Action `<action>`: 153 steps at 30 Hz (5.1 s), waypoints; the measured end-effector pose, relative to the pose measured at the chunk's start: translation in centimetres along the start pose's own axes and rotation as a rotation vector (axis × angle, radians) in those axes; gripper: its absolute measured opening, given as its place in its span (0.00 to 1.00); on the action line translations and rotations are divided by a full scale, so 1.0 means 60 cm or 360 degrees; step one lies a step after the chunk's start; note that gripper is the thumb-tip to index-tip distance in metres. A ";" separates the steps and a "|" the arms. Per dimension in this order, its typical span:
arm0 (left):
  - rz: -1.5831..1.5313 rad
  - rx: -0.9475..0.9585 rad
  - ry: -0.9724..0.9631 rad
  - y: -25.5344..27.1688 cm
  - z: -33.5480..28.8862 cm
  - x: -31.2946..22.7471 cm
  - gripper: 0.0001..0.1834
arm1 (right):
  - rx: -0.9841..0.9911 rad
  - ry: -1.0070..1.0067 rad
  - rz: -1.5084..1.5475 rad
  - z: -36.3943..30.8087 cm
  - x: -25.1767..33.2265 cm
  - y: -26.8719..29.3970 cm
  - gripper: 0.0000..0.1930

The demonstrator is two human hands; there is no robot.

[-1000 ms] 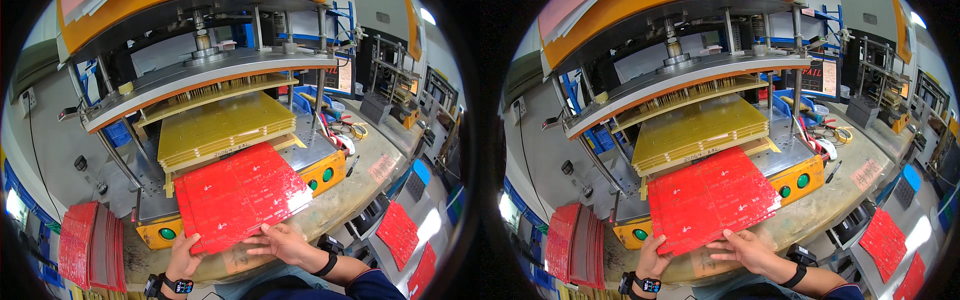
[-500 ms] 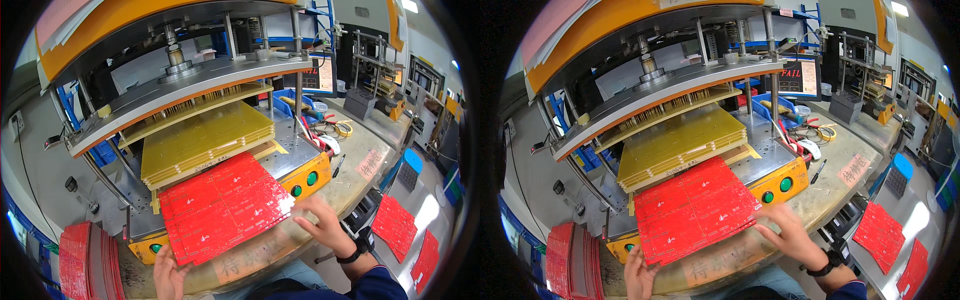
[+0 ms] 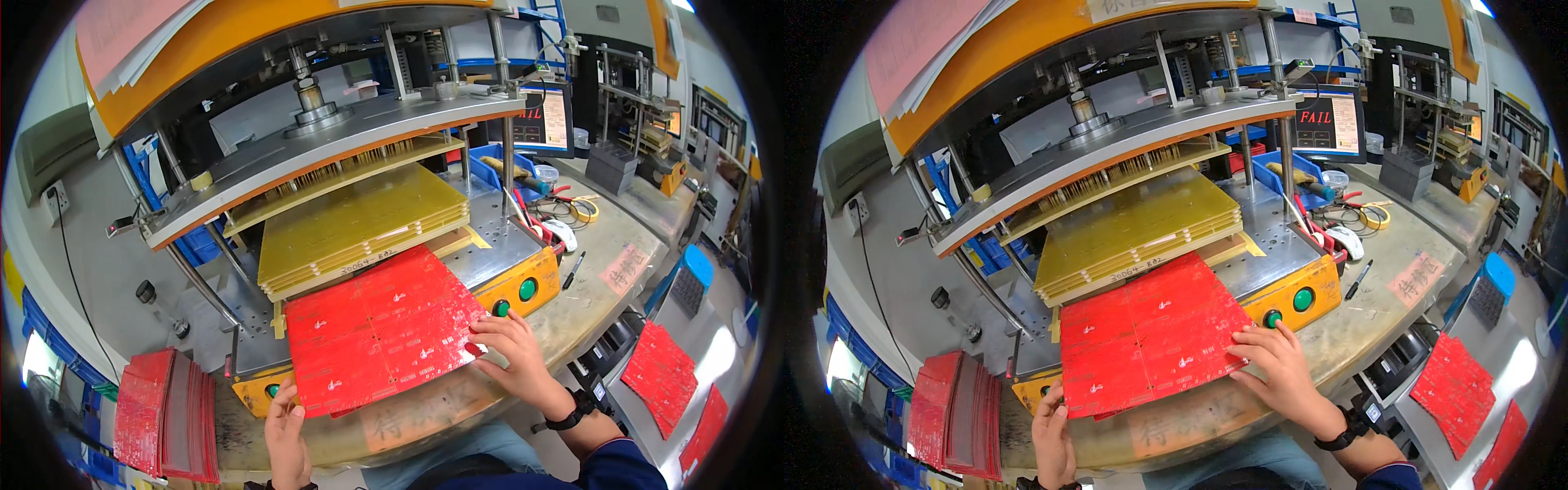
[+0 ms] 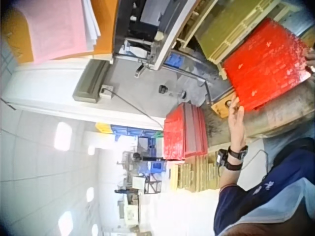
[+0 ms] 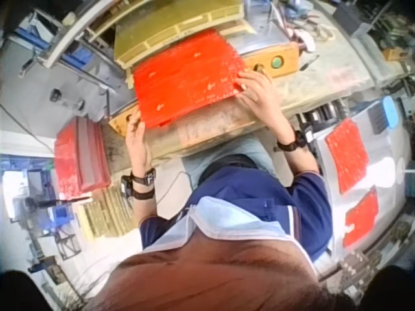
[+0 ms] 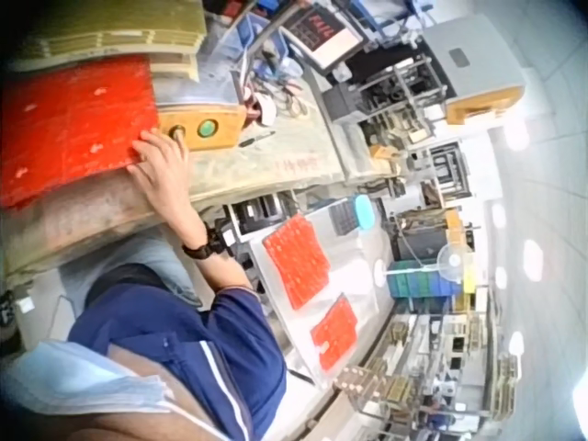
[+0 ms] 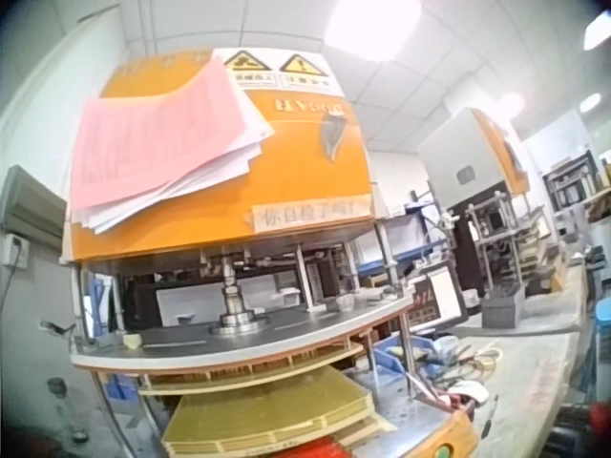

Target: Operating an industrial press machine to process and inspect red circuit board sheets.

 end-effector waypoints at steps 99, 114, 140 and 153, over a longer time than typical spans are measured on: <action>0.0331 0.0009 -0.0286 0.047 -0.077 -0.079 0.19 | -0.0451 -0.0135 0.1241 -0.005 0.040 0.038 0.19; -0.0109 0.0119 0.0088 -0.002 0.072 -0.130 0.23 | 0.0167 -0.0833 0.1769 0.129 0.011 0.042 0.19; 0.0727 0.0423 -0.0081 -0.033 0.543 -0.031 0.19 | 0.0376 -0.0656 0.0827 0.461 -0.244 -0.117 0.23; 0.0778 0.0385 -0.0028 -0.030 0.566 -0.007 0.19 | 0.0332 -0.0656 0.0654 0.469 -0.239 -0.117 0.21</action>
Point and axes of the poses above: each hand's wrist, its own z-axis towards the middle knuckle, its own y-axis out of the back of the hand, x = y × z, the point moved 5 cm from there along z, towards the middle knuckle
